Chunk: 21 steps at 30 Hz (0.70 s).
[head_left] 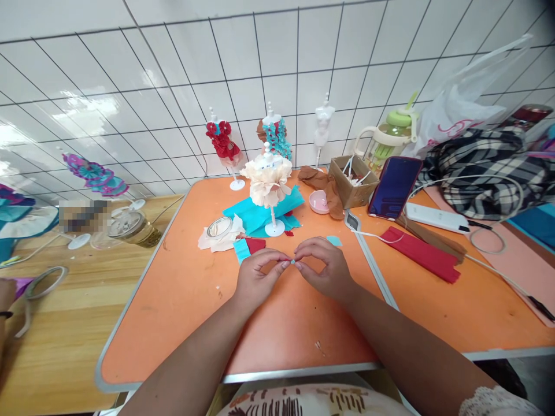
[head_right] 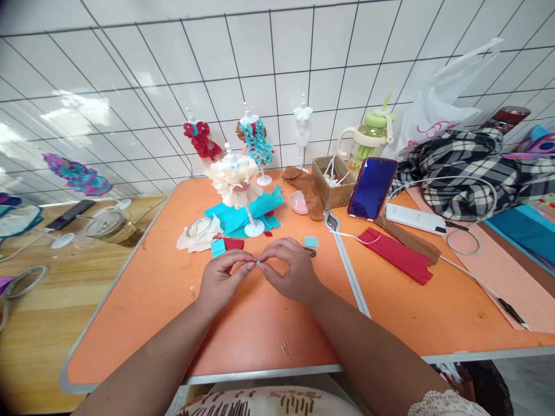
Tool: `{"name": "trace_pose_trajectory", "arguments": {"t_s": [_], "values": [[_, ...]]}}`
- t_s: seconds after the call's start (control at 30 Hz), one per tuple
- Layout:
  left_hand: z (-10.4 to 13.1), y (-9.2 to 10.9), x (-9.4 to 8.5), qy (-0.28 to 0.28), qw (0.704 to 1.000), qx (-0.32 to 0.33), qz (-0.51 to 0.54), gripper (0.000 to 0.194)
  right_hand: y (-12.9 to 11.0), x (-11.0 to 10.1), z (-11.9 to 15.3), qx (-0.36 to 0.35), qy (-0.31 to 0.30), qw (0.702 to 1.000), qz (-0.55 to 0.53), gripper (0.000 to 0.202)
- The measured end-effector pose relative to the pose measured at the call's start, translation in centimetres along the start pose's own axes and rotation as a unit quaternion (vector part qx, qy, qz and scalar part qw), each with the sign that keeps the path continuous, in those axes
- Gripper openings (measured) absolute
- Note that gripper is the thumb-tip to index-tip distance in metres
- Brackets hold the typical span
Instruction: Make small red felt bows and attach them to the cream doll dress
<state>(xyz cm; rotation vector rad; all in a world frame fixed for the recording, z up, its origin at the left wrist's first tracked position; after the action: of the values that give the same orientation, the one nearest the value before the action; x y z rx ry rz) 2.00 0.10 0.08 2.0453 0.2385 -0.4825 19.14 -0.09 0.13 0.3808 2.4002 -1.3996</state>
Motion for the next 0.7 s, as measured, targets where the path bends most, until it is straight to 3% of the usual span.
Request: {"name": "trace_pose_trajectory", "arguments": {"t_s": [0.17,0.27,0.5,0.63,0.7], "values": [[0.0,-0.2,-0.1,-0.003,0.999,0.021,-0.032,0.012,0.2,0.0,-0.1,-0.005,0.007,1.000,0.008,0.006],[0.0,-0.3,-0.3,-0.014,0.994,0.076,-0.082,0.011,0.5,0.1,-0.1,-0.018,-0.004,0.999,0.031,0.005],[0.3,-0.7,-1.0,-0.060,0.930,0.282,-0.227,0.015,0.5,0.2,-0.2,-0.007,-0.045,0.998,0.047,0.006],[0.7,-1.1,-1.7,-0.063,0.901,0.347,-0.252,0.024,0.2,0.3,-0.2,-0.001,-0.048,0.998,0.034,0.007],[0.8,-1.3,-2.1,-0.074,0.904,0.353,-0.232,0.028,0.0,0.3,-0.1,-0.008,-0.059,0.998,0.025,0.008]]}}
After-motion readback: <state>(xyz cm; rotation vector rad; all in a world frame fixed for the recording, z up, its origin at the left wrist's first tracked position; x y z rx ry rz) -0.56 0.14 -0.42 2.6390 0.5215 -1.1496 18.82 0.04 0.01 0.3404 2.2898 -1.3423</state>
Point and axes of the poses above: each hand's wrist, its own z-axis away from the middle knuckle, its own x-axis out of the palm, y = z × x, the point moved 2 cm from there along -z, towards the middle knuckle, and after that the axes turned 8 degrees about x, right-handed, at the moved point
